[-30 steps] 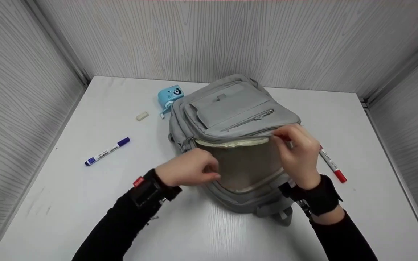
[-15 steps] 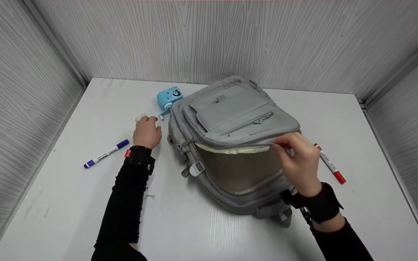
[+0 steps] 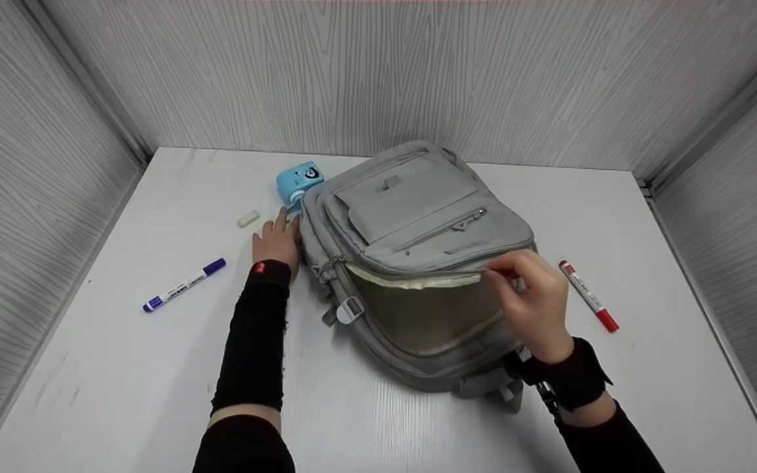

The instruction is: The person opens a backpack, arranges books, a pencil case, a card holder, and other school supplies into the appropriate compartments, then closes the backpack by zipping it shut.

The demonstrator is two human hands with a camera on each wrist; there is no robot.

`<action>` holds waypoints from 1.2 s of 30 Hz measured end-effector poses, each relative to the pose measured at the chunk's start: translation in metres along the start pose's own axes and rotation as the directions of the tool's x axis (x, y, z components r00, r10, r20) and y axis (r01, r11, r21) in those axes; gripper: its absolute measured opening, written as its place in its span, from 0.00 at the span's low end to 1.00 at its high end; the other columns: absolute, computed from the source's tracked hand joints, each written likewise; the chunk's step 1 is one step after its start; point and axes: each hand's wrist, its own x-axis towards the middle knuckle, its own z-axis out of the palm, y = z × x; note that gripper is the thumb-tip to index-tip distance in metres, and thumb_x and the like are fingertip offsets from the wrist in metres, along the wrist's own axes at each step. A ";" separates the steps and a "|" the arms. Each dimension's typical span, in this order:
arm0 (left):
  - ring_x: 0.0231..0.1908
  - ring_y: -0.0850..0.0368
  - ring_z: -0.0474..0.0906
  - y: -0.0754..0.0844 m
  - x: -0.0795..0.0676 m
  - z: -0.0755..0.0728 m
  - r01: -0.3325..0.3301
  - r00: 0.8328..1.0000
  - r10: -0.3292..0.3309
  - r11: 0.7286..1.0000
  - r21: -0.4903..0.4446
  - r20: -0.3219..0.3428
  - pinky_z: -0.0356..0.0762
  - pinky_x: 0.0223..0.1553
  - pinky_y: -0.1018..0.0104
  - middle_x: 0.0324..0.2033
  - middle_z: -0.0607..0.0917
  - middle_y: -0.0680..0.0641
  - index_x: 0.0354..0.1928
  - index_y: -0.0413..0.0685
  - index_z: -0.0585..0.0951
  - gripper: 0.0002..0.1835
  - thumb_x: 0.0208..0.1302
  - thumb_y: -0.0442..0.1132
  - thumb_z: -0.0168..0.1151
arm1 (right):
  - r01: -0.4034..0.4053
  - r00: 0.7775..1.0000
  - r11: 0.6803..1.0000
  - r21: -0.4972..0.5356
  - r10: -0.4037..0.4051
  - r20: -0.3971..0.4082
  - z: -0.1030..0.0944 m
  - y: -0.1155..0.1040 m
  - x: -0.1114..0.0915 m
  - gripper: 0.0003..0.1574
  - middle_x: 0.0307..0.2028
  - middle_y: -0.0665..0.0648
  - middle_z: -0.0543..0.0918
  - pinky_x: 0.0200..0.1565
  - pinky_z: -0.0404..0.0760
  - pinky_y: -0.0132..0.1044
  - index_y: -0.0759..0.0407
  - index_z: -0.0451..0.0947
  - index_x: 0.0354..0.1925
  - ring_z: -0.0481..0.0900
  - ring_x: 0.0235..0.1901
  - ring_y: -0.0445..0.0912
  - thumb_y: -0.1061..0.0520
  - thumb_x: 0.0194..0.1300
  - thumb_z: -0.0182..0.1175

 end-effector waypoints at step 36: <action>0.49 0.38 0.83 0.007 0.003 -0.019 0.336 0.937 -0.335 0.942 -0.007 -0.093 0.83 0.49 0.46 0.50 0.83 0.31 0.58 0.30 0.74 0.18 0.74 0.33 0.44 | -0.019 0.999 1.000 -0.003 0.019 0.033 -0.006 0.003 -0.011 0.10 0.25 0.60 0.82 0.41 0.71 0.18 0.65 0.81 0.27 0.77 0.30 0.39 0.76 0.50 0.68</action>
